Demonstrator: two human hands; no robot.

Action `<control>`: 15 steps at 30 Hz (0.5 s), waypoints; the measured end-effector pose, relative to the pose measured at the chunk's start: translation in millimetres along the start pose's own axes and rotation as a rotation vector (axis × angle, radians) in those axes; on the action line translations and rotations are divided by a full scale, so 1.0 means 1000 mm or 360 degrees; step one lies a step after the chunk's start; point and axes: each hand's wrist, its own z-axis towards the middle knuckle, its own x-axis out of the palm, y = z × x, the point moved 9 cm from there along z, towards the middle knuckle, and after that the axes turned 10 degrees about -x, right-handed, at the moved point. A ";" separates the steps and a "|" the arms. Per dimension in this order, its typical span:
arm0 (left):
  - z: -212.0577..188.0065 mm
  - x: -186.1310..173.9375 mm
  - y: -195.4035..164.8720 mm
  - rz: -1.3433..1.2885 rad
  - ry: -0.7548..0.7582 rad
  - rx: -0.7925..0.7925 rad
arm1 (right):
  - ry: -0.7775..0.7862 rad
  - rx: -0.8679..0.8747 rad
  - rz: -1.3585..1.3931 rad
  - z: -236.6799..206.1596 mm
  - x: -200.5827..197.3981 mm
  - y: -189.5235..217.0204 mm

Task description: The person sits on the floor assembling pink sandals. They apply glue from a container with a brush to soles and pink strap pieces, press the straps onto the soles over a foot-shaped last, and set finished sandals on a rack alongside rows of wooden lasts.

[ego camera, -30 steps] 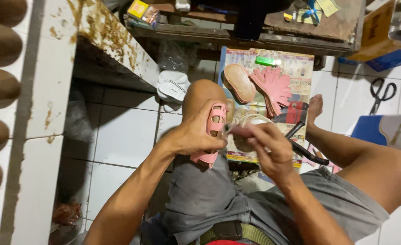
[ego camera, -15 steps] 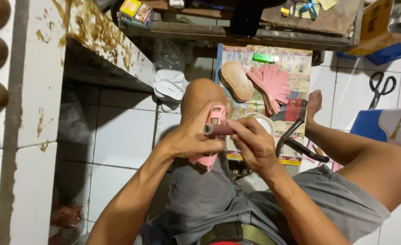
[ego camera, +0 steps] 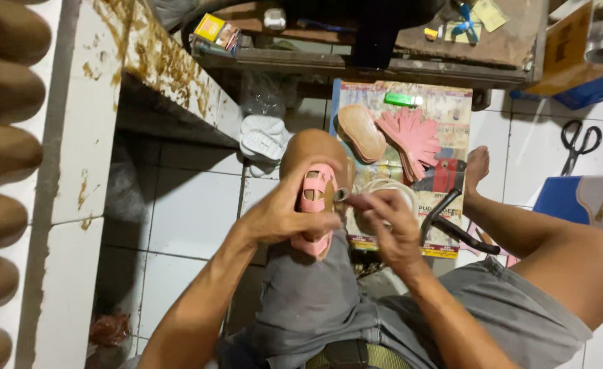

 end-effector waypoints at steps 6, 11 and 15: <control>0.004 -0.004 -0.051 0.0733 -0.0180 0.0316 | 0.0025 -0.0197 -0.0091 0.020 -0.016 0.038; 0.014 -0.002 -0.040 0.0921 -0.0207 0.0060 | 0.0101 -0.0271 -0.0326 0.037 -0.020 0.042; 0.011 0.003 -0.046 0.0915 -0.0223 0.0250 | 0.0052 -0.0075 -0.0217 0.029 -0.028 0.033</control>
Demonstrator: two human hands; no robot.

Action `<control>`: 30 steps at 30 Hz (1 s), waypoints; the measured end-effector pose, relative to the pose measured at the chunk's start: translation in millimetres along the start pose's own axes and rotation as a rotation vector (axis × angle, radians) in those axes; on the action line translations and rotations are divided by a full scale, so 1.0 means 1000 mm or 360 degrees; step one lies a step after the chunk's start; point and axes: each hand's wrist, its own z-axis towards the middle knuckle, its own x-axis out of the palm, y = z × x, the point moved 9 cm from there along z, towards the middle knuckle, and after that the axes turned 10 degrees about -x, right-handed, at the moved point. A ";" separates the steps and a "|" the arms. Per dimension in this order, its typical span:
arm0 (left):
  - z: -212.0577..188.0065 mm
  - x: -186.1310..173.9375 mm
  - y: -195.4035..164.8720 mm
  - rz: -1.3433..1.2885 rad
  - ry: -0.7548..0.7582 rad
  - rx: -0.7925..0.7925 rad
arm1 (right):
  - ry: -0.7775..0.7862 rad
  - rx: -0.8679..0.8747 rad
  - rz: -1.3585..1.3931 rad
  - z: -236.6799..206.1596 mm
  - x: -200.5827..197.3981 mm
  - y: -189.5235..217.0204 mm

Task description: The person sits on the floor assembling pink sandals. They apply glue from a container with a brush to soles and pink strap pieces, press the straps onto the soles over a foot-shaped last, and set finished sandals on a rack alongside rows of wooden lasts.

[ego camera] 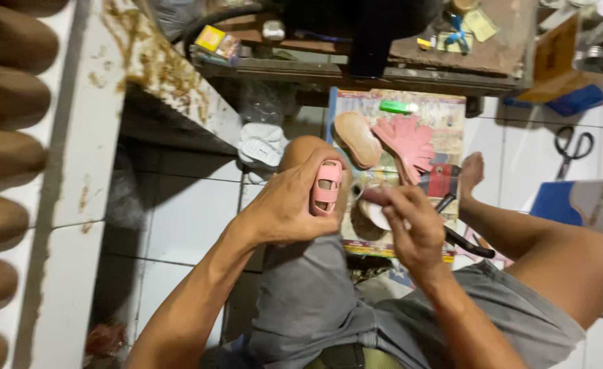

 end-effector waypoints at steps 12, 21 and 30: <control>-0.007 0.002 -0.004 0.0059 0.0040 -0.0028 | 0.0015 -0.0122 0.0184 -0.004 0.006 0.008; -0.011 0.001 0.016 -0.0137 0.0037 -0.0042 | -0.0065 0.0073 0.0441 -0.010 0.021 -0.011; -0.019 -0.013 0.006 -0.0481 -0.0021 -0.0014 | -0.0027 -0.0157 0.0259 -0.004 0.047 -0.016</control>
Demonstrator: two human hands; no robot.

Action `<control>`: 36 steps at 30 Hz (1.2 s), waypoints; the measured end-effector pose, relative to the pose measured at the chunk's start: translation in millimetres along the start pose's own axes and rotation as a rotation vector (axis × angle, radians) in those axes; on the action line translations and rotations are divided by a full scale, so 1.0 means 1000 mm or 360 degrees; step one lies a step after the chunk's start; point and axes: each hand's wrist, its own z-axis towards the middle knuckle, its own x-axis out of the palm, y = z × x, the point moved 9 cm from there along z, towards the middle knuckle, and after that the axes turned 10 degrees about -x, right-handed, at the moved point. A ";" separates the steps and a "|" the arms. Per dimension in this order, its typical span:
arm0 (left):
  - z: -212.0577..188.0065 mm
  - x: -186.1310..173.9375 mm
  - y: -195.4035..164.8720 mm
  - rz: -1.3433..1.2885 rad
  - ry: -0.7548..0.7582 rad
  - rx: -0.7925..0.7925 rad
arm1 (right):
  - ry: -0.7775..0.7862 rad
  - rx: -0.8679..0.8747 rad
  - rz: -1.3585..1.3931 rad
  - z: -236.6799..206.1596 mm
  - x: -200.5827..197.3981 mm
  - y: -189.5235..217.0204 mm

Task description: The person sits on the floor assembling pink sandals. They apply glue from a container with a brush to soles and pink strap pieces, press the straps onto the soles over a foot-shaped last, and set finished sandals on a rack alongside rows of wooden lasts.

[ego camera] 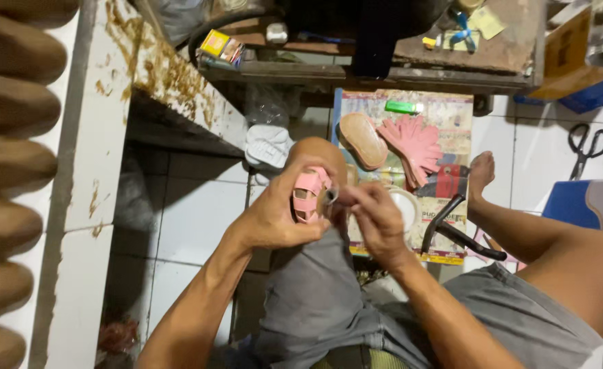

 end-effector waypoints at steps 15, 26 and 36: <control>-0.008 0.010 -0.027 0.0641 -0.0244 0.0452 | -0.0033 0.0028 -0.0173 0.006 -0.035 0.029; -0.008 0.017 -0.040 0.0686 -0.0186 0.0489 | 0.0026 0.0087 -0.0135 0.010 -0.040 0.032; -0.005 0.014 -0.040 0.0677 -0.0232 0.0447 | -0.0001 0.0084 -0.0117 0.002 -0.041 0.036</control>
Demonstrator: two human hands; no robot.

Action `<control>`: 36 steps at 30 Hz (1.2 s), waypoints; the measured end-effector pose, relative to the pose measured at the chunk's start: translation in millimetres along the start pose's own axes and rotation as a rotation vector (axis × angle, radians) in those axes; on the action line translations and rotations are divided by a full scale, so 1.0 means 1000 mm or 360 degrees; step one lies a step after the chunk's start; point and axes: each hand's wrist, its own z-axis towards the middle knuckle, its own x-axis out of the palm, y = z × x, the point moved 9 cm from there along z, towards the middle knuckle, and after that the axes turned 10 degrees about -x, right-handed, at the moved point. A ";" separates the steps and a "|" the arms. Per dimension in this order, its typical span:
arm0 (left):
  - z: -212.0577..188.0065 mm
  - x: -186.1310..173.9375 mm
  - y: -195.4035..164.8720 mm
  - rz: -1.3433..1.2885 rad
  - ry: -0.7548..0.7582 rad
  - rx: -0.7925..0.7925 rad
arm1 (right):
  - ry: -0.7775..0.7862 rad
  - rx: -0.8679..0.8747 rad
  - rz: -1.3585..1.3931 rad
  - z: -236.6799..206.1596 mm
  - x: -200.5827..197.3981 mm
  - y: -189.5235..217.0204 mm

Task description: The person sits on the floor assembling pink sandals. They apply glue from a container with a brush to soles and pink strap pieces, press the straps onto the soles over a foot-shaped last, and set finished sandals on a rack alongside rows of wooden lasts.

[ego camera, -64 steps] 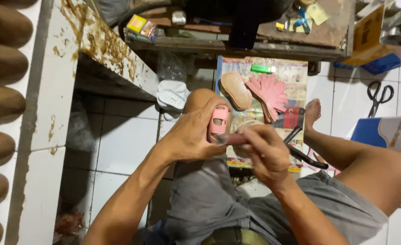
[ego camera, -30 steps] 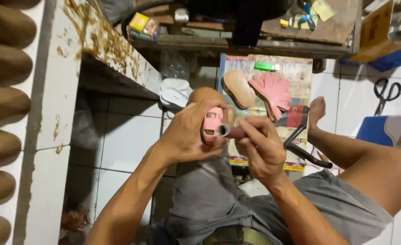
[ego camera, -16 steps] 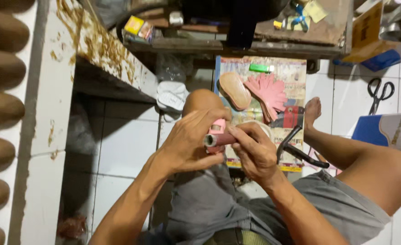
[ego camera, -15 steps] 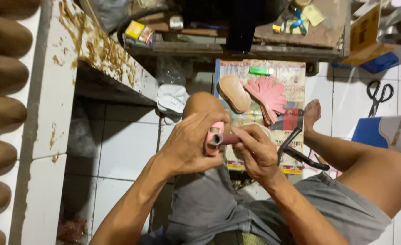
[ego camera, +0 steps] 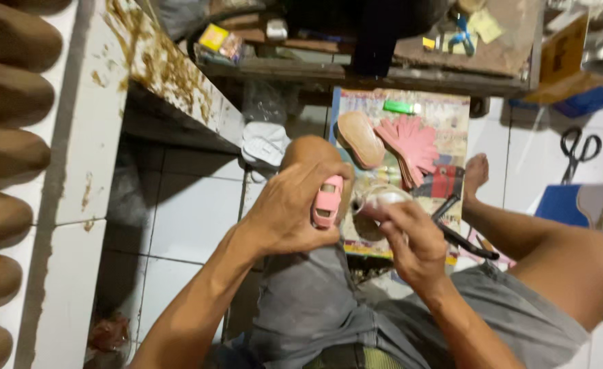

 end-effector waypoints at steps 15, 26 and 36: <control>-0.004 0.005 0.006 -0.0006 0.0013 0.0043 | -0.0087 -0.0157 -0.0084 -0.012 0.010 0.008; -0.017 0.031 -0.066 0.0077 0.0095 0.0476 | -0.0881 0.1238 0.1236 -0.078 0.044 -0.069; -0.036 0.094 0.036 -0.2939 -0.0708 -0.1125 | -0.0390 0.0190 0.0209 0.014 0.001 0.012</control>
